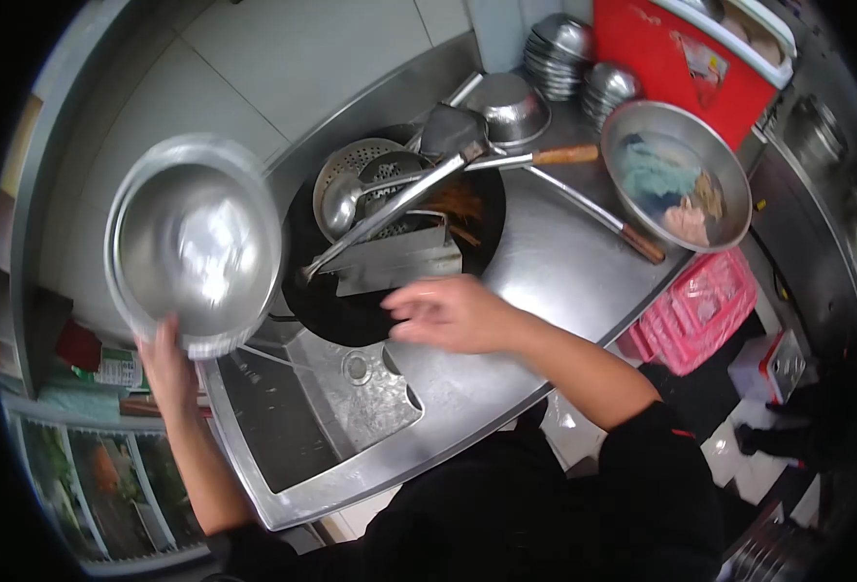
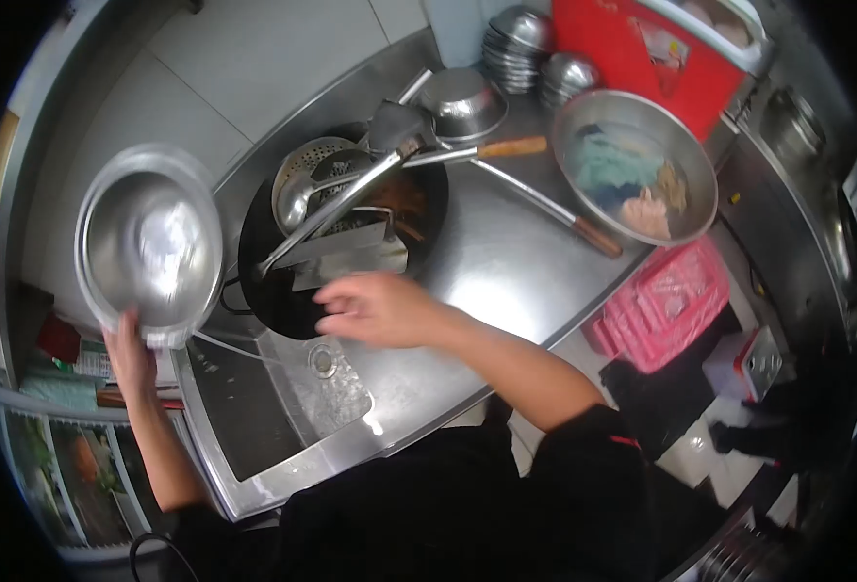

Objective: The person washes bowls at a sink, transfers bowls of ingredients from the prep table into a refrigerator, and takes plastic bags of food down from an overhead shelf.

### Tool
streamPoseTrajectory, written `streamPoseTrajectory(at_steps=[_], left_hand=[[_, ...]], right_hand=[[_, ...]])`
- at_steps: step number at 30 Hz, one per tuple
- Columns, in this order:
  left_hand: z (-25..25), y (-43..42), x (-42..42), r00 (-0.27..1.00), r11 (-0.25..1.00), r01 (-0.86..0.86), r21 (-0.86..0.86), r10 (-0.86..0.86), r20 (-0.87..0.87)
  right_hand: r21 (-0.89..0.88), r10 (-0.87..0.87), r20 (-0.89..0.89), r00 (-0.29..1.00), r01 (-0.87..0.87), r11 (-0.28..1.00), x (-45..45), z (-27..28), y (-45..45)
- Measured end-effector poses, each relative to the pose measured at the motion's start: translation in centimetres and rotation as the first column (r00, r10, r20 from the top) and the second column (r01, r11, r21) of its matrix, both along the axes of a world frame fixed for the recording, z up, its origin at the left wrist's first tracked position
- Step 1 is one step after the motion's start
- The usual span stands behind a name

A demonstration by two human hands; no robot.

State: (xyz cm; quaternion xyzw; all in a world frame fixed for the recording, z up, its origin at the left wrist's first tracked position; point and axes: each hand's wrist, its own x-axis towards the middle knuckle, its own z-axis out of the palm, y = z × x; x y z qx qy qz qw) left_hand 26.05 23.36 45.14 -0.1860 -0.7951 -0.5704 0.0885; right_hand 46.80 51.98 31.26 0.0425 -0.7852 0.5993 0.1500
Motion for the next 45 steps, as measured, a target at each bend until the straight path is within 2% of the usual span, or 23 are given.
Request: streamPoseTrajectory(at_steps=[2, 3, 4, 5, 6, 7, 8, 10, 12, 15, 18, 19, 22, 25, 28, 29, 32, 33, 36, 38, 41, 42, 45], left_hand=[[2.4, 8.5, -0.6, 0.974, 0.985, 0.043, -0.167, -0.079, -0.213], [3.7, 13.7, 0.2, 0.990, 0.969, -0.011, -0.245, -0.025, -0.140], [1.9, 17.6, -5.6, 0.899, 0.949, -0.075, -0.308, -0.069, -0.433], [3.7, 23.0, -2.2, 0.917, 0.941, 0.107, -0.322, -0.218, -0.333], [4.2, 27.6, -0.7, 0.859, 0.902, 0.051, -0.428, -0.259, -0.442], [3.6, 31.8, -0.8, 0.823, 0.886, 0.218, -0.410, -0.392, -0.410], [2.5, 35.9, -1.8, 0.705, 0.838, 0.220, -0.499, -0.490, -0.513], [1.6, 43.2, -1.1, 0.620, 0.716, 0.068, -0.694, -0.576, -0.533], [1.3, 48.5, 1.1, 0.560, 0.594, -0.027, -0.804, -0.657, -0.505], [-1.1, 54.6, 3.4, 0.384, 0.503, -0.205, -0.839, -0.748, -0.542], [-4.9, 58.2, 4.1, 0.345, 0.488, -0.241, -0.839, -0.765, -0.544], [-6.7, 58.5, 4.7, 0.370, 0.423, -0.253, -0.870, -0.788, -0.491], [-12.0, 57.8, 7.5, 0.595, 0.214, -0.252, -0.944, -0.735, -0.325], [-16.5, 59.0, 5.9, 0.739, 0.158, -0.064, -0.985, -0.656, -0.154], [-16.2, 58.5, 4.1, 0.750, 0.052, 0.018, -0.998, -0.662, -0.021], [-15.1, 58.0, 3.6, 0.766, 0.123, 0.077, -0.989, -0.643, -0.020], [-19.2, 58.0, -1.1, 0.724, 0.305, 0.164, -0.938, -0.683, -0.095], [-19.4, 58.1, -1.0, 0.696, 0.307, 0.122, -0.944, -0.704, -0.139], [-19.2, 58.2, -1.5, 0.671, 0.407, 0.413, -0.815, -0.741, -0.030], [-18.7, 58.2, -2.3, 0.658, 0.447, 0.513, -0.733, -0.753, 0.002], [-17.9, 57.5, -2.3, 0.667, 0.459, 0.592, -0.663, -0.740, 0.083], [-17.5, 57.2, -1.9, 0.674, 0.477, 0.599, -0.643, -0.734, 0.083], [-18.2, 57.1, -1.7, 0.699, 0.537, 0.609, -0.584, -0.711, 0.075]], right_hand=[[0.067, -0.153, 0.082, 0.985, 0.147, 0.987, 3.2, -3.7, 4.4], [0.146, -0.251, 0.055, 0.967, 0.240, 0.960, 4.8, -5.3, 6.1], [0.201, -0.316, 0.117, 0.942, 0.289, 0.936, 6.5, -6.2, 7.6], [0.255, -0.382, 0.177, 0.907, 0.333, 0.908, 8.2, -7.2, 8.5], [0.248, -0.409, 0.195, 0.891, 0.359, 0.900, 9.5, -9.2, 9.1], [0.242, -0.440, 0.211, 0.873, 0.390, 0.889, 10.5, -10.9, 9.5], [0.306, -0.449, 0.186, 0.874, 0.382, 0.872, 11.5, -11.7, 9.7], [0.296, -0.480, 0.200, 0.854, 0.415, 0.860, 13.1, -13.1, 9.4], [0.326, -0.480, 0.116, 0.870, 0.423, 0.845, 13.9, -15.0, 9.4], [0.382, -0.492, -0.048, 0.869, 0.471, 0.795, 14.3, -15.6, 9.2], [0.384, -0.464, 0.017, 0.886, 0.423, 0.821, 14.6, -15.3, 9.4], [0.392, -0.461, 0.022, 0.887, 0.417, 0.820, 14.7, -15.2, 9.5], [0.365, -0.447, -0.012, 0.894, 0.420, 0.831, 14.8, -15.3, 9.8], [0.344, -0.431, -0.005, 0.902, 0.406, 0.846, 14.8, -15.3, 10.3], [0.336, -0.416, 0.008, 0.909, 0.390, 0.858, 14.9, -15.3, 10.4], [0.335, -0.413, 0.008, 0.911, 0.387, 0.859, 14.9, -15.3, 10.4], [0.335, -0.408, 0.037, 0.912, 0.374, 0.865, 15.0, -15.0, 10.5], [0.341, -0.405, 0.034, 0.914, 0.370, 0.864, 15.0, -14.9, 10.4], [0.330, -0.376, 0.063, 0.925, 0.336, 0.882, 14.8, -14.5, 10.5], [0.276, -0.337, 0.118, 0.934, 0.295, 0.915, 14.5, -13.7, 11.0], [0.317, -0.401, 0.068, 0.914, 0.361, 0.877, 13.0, -8.0, 15.1], [0.399, -0.444, -0.089, 0.891, 0.441, 0.804, 12.0, -6.1, 17.3], [0.520, -0.591, -0.190, 0.784, 0.591, 0.617, 7.2, -0.2, 24.6]])
